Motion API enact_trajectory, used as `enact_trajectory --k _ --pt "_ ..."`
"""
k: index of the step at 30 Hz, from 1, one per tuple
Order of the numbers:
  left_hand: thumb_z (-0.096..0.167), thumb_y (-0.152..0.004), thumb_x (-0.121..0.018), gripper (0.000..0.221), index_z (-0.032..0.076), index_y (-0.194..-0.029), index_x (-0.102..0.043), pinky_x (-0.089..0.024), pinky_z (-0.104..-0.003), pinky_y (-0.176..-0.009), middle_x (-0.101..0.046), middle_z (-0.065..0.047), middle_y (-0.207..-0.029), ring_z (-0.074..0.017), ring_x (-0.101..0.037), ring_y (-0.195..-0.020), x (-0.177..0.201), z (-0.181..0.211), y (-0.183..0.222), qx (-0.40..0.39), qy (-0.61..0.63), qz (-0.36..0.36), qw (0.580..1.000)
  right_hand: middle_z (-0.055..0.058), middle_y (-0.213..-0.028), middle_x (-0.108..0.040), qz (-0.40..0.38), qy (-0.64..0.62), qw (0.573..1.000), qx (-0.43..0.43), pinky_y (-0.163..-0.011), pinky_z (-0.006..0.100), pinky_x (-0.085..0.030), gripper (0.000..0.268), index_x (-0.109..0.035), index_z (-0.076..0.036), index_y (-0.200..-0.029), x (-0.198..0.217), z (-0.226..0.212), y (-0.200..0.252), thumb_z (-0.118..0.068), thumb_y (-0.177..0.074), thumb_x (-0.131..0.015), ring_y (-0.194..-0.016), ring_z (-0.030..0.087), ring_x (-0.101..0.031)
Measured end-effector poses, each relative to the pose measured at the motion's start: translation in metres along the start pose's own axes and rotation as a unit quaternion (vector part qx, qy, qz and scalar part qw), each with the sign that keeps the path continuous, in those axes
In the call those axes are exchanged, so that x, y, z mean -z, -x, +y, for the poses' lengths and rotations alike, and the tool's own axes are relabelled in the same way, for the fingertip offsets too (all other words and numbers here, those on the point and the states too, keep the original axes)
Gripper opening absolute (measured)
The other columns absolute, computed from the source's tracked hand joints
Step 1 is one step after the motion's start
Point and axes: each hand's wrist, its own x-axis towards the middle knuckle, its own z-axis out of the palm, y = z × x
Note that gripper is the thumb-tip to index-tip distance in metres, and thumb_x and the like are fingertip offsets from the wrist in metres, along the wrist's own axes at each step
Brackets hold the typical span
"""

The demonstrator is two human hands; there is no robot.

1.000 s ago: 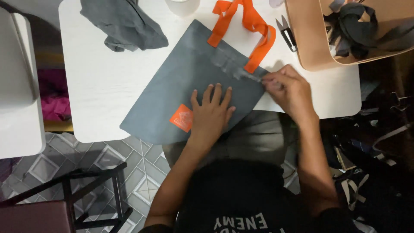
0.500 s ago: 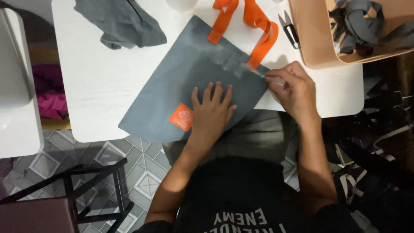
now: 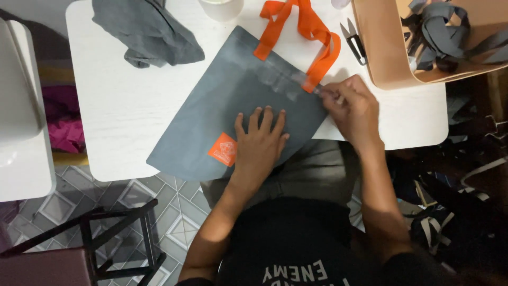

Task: Applying adhesive to a grey tote bag and attaching orange handles/straps.

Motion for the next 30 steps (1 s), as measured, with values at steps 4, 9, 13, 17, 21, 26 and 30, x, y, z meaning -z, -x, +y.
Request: enact_trajectory --k 4,9,13,17,21,26,30 --pt "0.042 -0.101 -0.062 0.047 0.017 -0.141 -0.062 -0.032 -0.066 -0.106 -0.06 -0.015 -0.131 -0.0358 -0.057 -0.126 0.0 -0.001 -0.001 0.002 0.022 -0.004 1.0 0.0 -0.083 -0.057 -0.022 0.02 1.0 -0.009 -0.071 0.036 -0.054 0.011 -0.08 -0.021 -0.098 0.0 -0.001 0.001 -0.02 -0.091 -0.088 -0.077 0.027 -0.068" --pt "0.041 -0.102 -0.061 0.046 0.016 -0.141 -0.062 -0.032 -0.065 -0.106 -0.061 -0.016 -0.132 -0.0355 -0.057 -0.126 0.0 -0.002 -0.001 0.001 0.026 -0.008 1.0 0.005 -0.085 -0.063 -0.032 0.008 0.999 -0.009 -0.077 0.042 -0.057 0.013 -0.081 -0.026 -0.104 0.0 -0.02 -0.015 -0.022 -0.093 -0.085 -0.086 0.032 -0.07" --pt "0.041 -0.102 -0.062 0.047 0.016 -0.142 -0.061 -0.033 -0.065 -0.105 -0.06 -0.017 -0.134 -0.0362 -0.057 -0.126 -0.001 -0.002 0.001 0.0 0.026 -0.005 1.0 0.003 -0.081 -0.061 -0.047 0.036 0.998 -0.015 -0.074 0.041 -0.055 0.011 -0.08 -0.02 -0.098 -0.014 -0.014 -0.019 -0.023 -0.089 -0.085 -0.079 0.028 -0.069" --pt "0.04 -0.1 -0.064 0.048 0.016 -0.142 -0.06 -0.034 -0.066 -0.105 -0.06 -0.016 -0.134 -0.0356 -0.057 -0.127 0.001 -0.001 0.003 0.007 0.027 -0.011 1.0 0.001 -0.085 -0.056 -0.013 0.072 0.997 -0.015 -0.073 0.04 -0.056 0.01 -0.079 -0.025 -0.101 -0.024 -0.014 -0.014 -0.028 -0.093 -0.083 -0.082 0.028 -0.069" --pt "0.041 -0.101 -0.064 0.048 0.018 -0.142 -0.06 -0.033 -0.067 -0.106 -0.059 -0.015 -0.135 -0.0353 -0.056 -0.128 -0.008 -0.003 0.001 0.005 0.025 -0.009 1.0 0.002 -0.085 -0.057 0.009 0.087 0.996 -0.018 -0.071 0.04 -0.056 0.011 -0.077 -0.021 -0.096 -0.03 -0.016 -0.022 -0.03 -0.093 -0.083 -0.08 0.03 -0.068" --pt "0.041 -0.1 -0.065 0.048 0.018 -0.142 -0.062 -0.031 -0.067 -0.106 -0.06 -0.014 -0.134 -0.0344 -0.057 -0.127 -0.002 -0.005 0.001 0.002 0.025 -0.014 1.0 -0.001 -0.087 -0.055 0.003 0.083 0.997 0.0 -0.072 0.037 -0.057 0.009 -0.078 -0.028 -0.1 -0.038 -0.017 -0.017 -0.033 -0.093 -0.082 -0.081 0.026 -0.068" --pt "0.041 -0.101 -0.061 0.047 0.018 -0.142 -0.061 -0.03 -0.068 -0.107 -0.06 -0.014 -0.135 -0.0344 -0.056 -0.129 -0.003 -0.004 0.003 0.008 0.044 -0.013 0.999 -0.002 -0.087 -0.055 0.031 0.119 0.992 -0.003 -0.068 0.037 -0.057 0.005 -0.078 -0.028 -0.099 -0.045 -0.005 -0.026 -0.03 -0.094 -0.081 -0.078 0.024 -0.069"
